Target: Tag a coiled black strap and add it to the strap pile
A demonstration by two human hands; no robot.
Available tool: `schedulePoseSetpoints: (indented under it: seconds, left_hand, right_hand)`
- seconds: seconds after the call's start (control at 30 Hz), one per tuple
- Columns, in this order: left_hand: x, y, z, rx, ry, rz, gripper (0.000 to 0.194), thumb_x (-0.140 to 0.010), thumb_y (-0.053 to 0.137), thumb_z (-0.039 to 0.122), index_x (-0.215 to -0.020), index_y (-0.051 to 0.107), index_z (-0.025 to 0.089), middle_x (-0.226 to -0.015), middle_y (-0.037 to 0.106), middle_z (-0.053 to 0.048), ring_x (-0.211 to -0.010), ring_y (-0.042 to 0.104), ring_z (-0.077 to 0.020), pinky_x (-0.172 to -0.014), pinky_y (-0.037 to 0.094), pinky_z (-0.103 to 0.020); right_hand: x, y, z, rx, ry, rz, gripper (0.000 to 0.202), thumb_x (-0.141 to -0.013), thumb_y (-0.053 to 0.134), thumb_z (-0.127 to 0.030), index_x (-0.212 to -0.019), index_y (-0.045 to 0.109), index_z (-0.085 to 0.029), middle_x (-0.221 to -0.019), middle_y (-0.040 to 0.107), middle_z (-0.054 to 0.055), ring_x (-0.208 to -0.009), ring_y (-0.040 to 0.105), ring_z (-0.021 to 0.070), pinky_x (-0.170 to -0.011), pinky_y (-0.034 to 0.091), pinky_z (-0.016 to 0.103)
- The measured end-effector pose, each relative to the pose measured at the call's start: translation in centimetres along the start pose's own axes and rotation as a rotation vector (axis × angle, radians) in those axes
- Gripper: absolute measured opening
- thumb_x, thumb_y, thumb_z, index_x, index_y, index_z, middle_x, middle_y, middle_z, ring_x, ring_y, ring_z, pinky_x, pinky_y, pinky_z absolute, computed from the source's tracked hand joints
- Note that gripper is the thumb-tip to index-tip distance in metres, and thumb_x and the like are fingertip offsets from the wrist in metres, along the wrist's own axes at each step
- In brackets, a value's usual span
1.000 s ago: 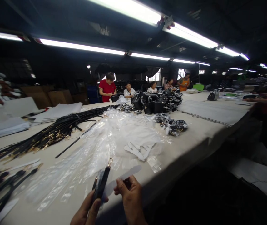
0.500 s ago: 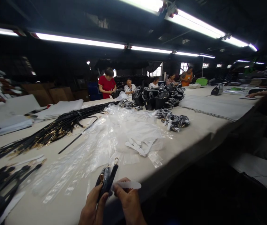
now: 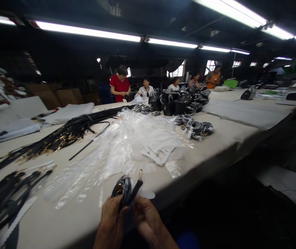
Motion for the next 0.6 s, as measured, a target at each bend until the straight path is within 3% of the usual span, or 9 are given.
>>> schedulePoseSetpoints:
  seconds: [0.07, 0.17, 0.27, 0.37, 0.47, 0.6]
  left_hand:
    - [-0.2, -0.4, 0.2, -0.008, 0.008, 0.010, 0.025, -0.097, 0.045, 0.026, -0.119, 0.056, 0.019, -0.109, 0.067, -0.010, -0.107, 0.061, -0.0271, -0.106, 0.035, -0.051]
    - [-0.3, -0.6, 0.0, -0.018, -0.025, -0.007, 0.026, -0.097, 0.046, 0.028, -0.120, 0.057, 0.020, -0.111, 0.066, -0.010, -0.107, 0.059, -0.0278, -0.102, 0.039, -0.050]
    - [-0.1, -0.3, 0.0, 0.011, -0.036, -0.066, 0.027, -0.097, 0.046, 0.030, -0.120, 0.057, 0.021, -0.111, 0.065, -0.011, -0.107, 0.058, -0.0281, -0.096, 0.044, -0.048]
    - [-0.1, -0.1, 0.5, 0.011, 0.005, -0.084, 0.026, -0.097, 0.047, 0.030, -0.119, 0.057, 0.019, -0.108, 0.066, -0.013, -0.105, 0.060, -0.0283, -0.095, 0.046, -0.047]
    - [-0.2, 0.0, 1.3, 0.008, 0.049, -0.080, 0.025, -0.098, 0.045, 0.030, -0.117, 0.057, 0.019, -0.103, 0.067, -0.011, -0.099, 0.062, -0.0262, -0.096, 0.045, -0.047]
    - [-0.6, -0.4, 2.9, -0.044, 0.144, -0.037, 0.026, -0.098, 0.044, 0.027, -0.122, 0.053, 0.020, -0.106, 0.067, -0.010, -0.102, 0.061, -0.0248, -0.100, 0.042, -0.046]
  right_hand:
    - [0.3, 0.3, -0.5, 0.053, -0.018, -0.080, 0.019, -0.060, 0.082, -0.017, -0.066, 0.065, -0.017, -0.077, 0.068, 0.003, -0.076, 0.062, 0.0165, -0.069, 0.049, 0.024]
    - [0.9, 0.8, -1.9, 0.222, -0.180, -0.188, 0.013, -0.070, 0.076, -0.017, -0.078, 0.064, -0.018, -0.076, 0.066, -0.001, -0.073, 0.059, 0.0145, -0.070, 0.046, 0.024]
    - [1.2, 0.6, -3.1, 0.422, -0.311, -0.185, 0.013, -0.073, 0.073, -0.018, -0.073, 0.061, -0.018, -0.069, 0.060, -0.003, -0.067, 0.054, 0.0135, -0.068, 0.043, 0.025]
    - [1.4, 0.3, -3.7, 0.569, -0.392, -0.149, 0.012, -0.074, 0.074, -0.022, -0.081, 0.065, -0.019, -0.078, 0.064, -0.001, -0.075, 0.057, 0.0163, -0.076, 0.045, 0.027]
    - [1.4, -0.1, -3.1, 0.480, -0.335, -0.167, 0.020, -0.076, 0.073, -0.026, -0.094, 0.068, -0.020, -0.088, 0.067, 0.002, -0.086, 0.060, 0.0201, -0.084, 0.046, 0.031]
    - [1.4, 0.2, -1.8, 0.251, -0.183, -0.274, 0.015, -0.076, 0.071, -0.025, -0.089, 0.069, -0.018, -0.082, 0.066, 0.004, -0.097, 0.060, 0.0228, -0.092, 0.045, 0.034]
Point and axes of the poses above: each hand's wrist, its own x-axis away from the middle knuckle, its own y-axis out of the palm, z = x × y, the point moved 7 cm from there along -x, towards the middle knuckle
